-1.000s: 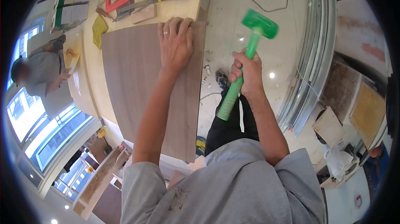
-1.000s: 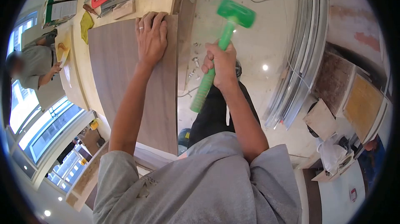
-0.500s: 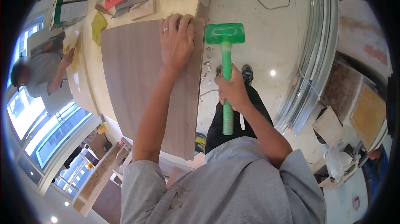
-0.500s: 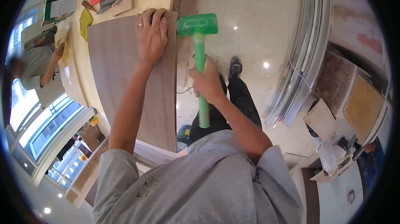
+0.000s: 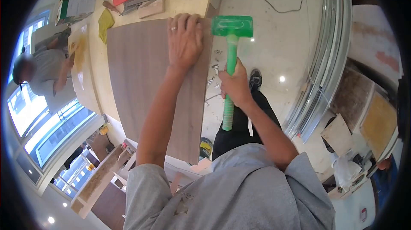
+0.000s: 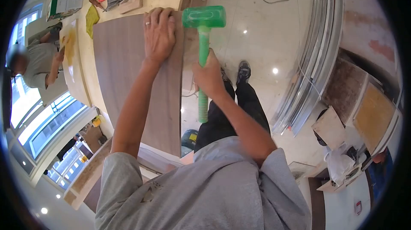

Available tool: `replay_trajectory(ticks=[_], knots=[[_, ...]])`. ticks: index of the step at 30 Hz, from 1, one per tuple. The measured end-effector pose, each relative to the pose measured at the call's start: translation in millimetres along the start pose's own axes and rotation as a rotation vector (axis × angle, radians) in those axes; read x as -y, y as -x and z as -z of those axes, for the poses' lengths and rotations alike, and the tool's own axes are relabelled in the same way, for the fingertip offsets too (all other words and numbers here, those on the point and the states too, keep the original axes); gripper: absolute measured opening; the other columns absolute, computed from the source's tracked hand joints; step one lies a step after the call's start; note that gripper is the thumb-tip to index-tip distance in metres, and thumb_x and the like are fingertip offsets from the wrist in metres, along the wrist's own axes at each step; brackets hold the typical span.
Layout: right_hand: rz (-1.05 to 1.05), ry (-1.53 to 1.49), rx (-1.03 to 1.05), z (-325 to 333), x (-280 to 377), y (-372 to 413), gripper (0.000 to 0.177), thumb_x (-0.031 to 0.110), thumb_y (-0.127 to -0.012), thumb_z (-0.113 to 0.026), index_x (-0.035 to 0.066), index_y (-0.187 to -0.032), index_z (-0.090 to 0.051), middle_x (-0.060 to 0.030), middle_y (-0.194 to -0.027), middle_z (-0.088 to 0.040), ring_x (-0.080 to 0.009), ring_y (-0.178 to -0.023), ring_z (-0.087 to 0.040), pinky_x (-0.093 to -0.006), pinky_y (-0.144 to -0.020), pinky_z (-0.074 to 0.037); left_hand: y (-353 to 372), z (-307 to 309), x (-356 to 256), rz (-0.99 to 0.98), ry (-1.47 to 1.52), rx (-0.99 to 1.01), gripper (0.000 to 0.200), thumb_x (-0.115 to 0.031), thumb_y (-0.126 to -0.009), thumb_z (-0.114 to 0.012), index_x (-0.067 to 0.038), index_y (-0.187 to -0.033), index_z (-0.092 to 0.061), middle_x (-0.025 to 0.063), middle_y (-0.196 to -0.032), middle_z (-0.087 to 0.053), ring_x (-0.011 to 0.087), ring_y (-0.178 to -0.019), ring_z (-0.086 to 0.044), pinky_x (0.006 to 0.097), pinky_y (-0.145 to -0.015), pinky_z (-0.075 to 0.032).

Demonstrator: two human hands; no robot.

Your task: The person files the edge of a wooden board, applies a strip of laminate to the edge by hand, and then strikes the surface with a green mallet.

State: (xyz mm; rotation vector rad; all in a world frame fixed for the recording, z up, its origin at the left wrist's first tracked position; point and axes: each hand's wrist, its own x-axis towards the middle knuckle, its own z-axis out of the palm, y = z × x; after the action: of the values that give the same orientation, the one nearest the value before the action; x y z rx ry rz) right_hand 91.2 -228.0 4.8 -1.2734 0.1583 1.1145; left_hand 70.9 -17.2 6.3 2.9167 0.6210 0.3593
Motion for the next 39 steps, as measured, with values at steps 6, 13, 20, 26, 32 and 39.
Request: replay_trajectory(ticks=[6, 13, 20, 26, 32, 39], knots=[[0.082, -0.147, -0.058, -2.6, 7.8, -9.9, 0.019, 0.000, -0.094, -0.063, 0.006, -0.103, -0.047, -0.0037, -0.068, -0.051, -0.0136, -0.042, -0.050, -0.0330, -0.036, -0.044, -0.7, -0.2, -5.2, -0.026, -0.020, -0.012, 0.032, -0.028, -0.110, -0.057, -0.012, -0.137, -0.065, 0.0143, -0.136, -0.061, 0.0360, -0.137, -0.052, 0.0570, -0.128, -0.031], [0.010, -0.177, -0.052, 18.0, 17.7, -4.5, 0.016, 0.000, -0.094, -0.061, 0.003, -0.106, -0.052, -0.0054, -0.072, -0.053, -0.0164, -0.044, -0.054, -0.0348, -0.038, -0.046, 1.0, -0.3, -8.3, -0.009, -0.003, 0.018, 0.033, -0.028, -0.111, -0.055, -0.011, -0.137, -0.064, 0.0147, -0.134, -0.061, 0.0355, -0.135, -0.054, 0.0566, -0.129, -0.031], [-0.090, 0.178, 0.042, 58.0, 4.8, 16.3, 0.016, 0.002, -0.093, -0.063, 0.003, -0.102, -0.050, -0.0042, -0.072, -0.052, -0.0144, -0.047, -0.054, -0.0342, -0.038, -0.046, 4.4, 5.0, -3.9, 0.021, 0.061, 0.023, 0.037, -0.028, -0.111, -0.055, -0.012, -0.143, -0.062, 0.0158, -0.145, -0.059, 0.0401, -0.142, -0.050, 0.0569, -0.128, -0.031], [-0.182, -0.270, -0.122, 80.1, 9.0, 16.5, 0.024, 0.005, -0.095, -0.067, 0.008, -0.099, -0.044, -0.0038, -0.073, -0.051, -0.0144, -0.046, -0.050, -0.0341, -0.038, -0.046, 63.1, 12.5, 11.2, 0.077, -0.018, 0.102, 0.052, -0.034, -0.117, -0.042, -0.020, -0.167, -0.048, 0.0136, -0.176, -0.036, 0.0410, -0.163, -0.028, 0.0547, -0.134, -0.019], [0.133, -0.456, -0.176, -2.2, -10.6, 22.2, 0.028, 0.002, -0.097, -0.064, 0.008, -0.107, -0.039, -0.0070, -0.070, -0.051, -0.0186, -0.042, -0.052, -0.0377, -0.037, -0.049, 122.2, 38.6, 9.1, 0.043, -0.149, 0.270, 0.055, -0.037, -0.118, -0.035, -0.024, -0.170, -0.043, 0.0069, -0.181, -0.030, 0.0365, -0.168, -0.019, 0.0526, -0.137, -0.010], [0.004, -0.337, -0.079, -4.7, -18.4, 46.8, 0.025, 0.001, -0.097, -0.065, 0.010, -0.103, -0.042, -0.0041, -0.070, -0.049, -0.0162, -0.043, -0.050, -0.0372, -0.037, -0.046, 125.8, 38.2, 12.4, 0.050, -0.150, 0.253, 0.054, -0.037, -0.117, -0.037, -0.026, -0.170, -0.044, 0.0055, -0.180, -0.031, 0.0353, -0.168, -0.019, 0.0549, -0.136, -0.010]])
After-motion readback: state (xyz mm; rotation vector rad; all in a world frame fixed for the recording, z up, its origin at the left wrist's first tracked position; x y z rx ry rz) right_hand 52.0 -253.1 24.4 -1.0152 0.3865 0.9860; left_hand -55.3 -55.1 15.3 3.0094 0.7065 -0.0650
